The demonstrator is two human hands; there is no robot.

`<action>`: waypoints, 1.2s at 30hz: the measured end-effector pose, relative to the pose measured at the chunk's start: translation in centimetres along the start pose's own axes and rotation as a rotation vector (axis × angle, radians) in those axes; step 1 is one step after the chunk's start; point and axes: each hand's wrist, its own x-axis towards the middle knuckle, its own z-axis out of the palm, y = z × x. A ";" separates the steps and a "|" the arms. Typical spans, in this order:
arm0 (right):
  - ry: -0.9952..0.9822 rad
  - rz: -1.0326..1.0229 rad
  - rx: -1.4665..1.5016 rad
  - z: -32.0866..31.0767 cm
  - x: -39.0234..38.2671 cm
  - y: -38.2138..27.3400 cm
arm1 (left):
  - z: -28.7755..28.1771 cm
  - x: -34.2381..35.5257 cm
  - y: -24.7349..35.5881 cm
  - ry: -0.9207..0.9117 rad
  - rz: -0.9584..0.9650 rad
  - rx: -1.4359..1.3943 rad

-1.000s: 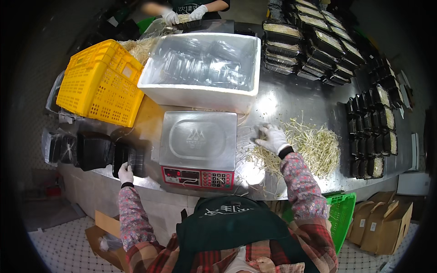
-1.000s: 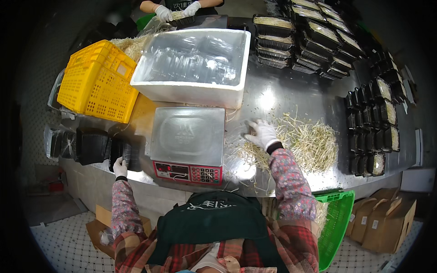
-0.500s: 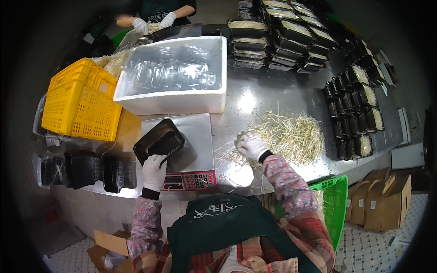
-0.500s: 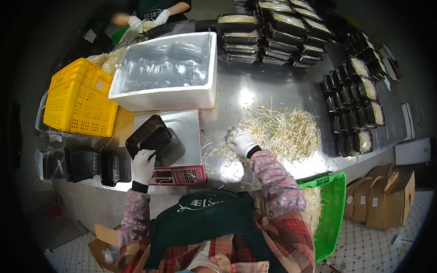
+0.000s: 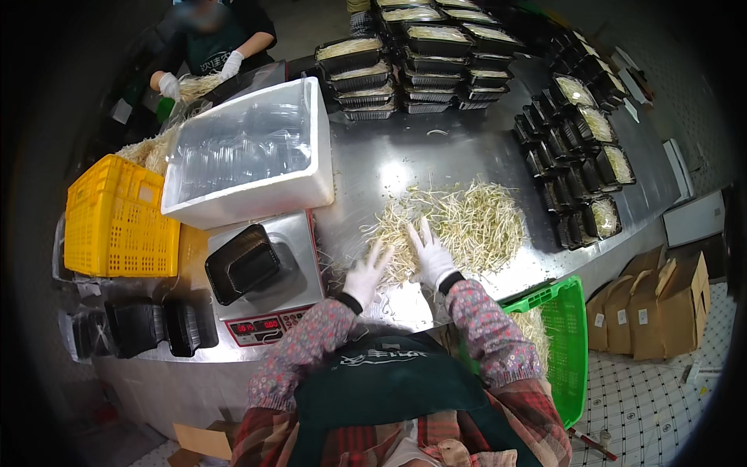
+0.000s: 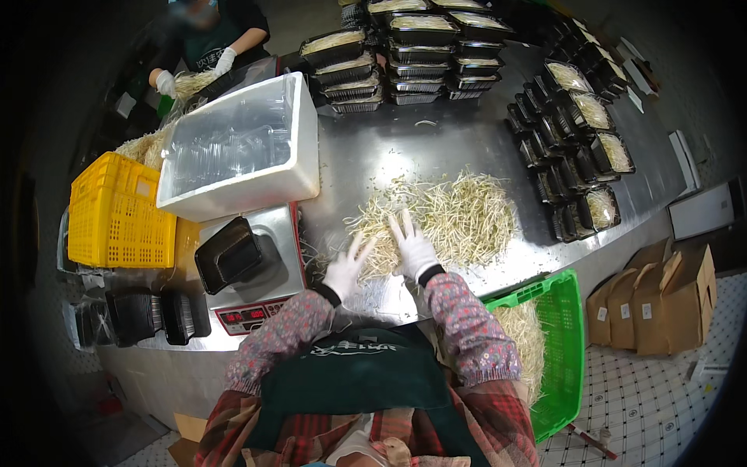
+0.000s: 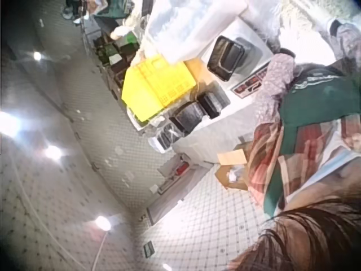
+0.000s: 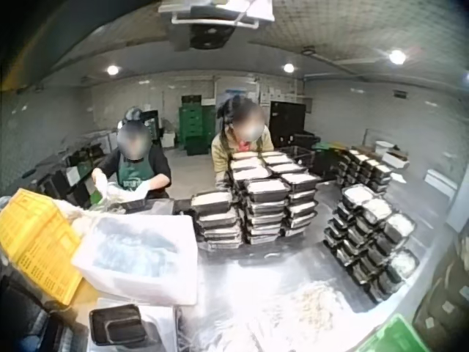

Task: The person portions shredded food from a green basket into black trays on a digital scale, then stacks the filled trays on the table. The person repeatedly scoops, weighs, and stacks the trays in a continuous workflow.

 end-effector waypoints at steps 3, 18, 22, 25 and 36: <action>-0.013 -0.074 -0.002 0.9 4.7 2.5 | -0.4 5.4 -2.0 0.128 -0.087 -0.205; 0.375 0.079 -0.001 4.5 -1.4 14.3 | 2.2 0.1 -2.0 0.232 -0.271 -0.408; 0.160 0.266 0.192 0.3 -1.6 13.7 | 3.2 -1.3 -2.5 0.244 -0.116 -0.452; 0.238 0.091 0.370 -2.9 -2.6 9.3 | 1.9 -3.1 -0.5 0.346 0.026 -0.591; 0.116 -0.103 0.248 2.4 -2.8 4.3 | -0.5 -7.5 1.1 0.343 -0.187 -0.731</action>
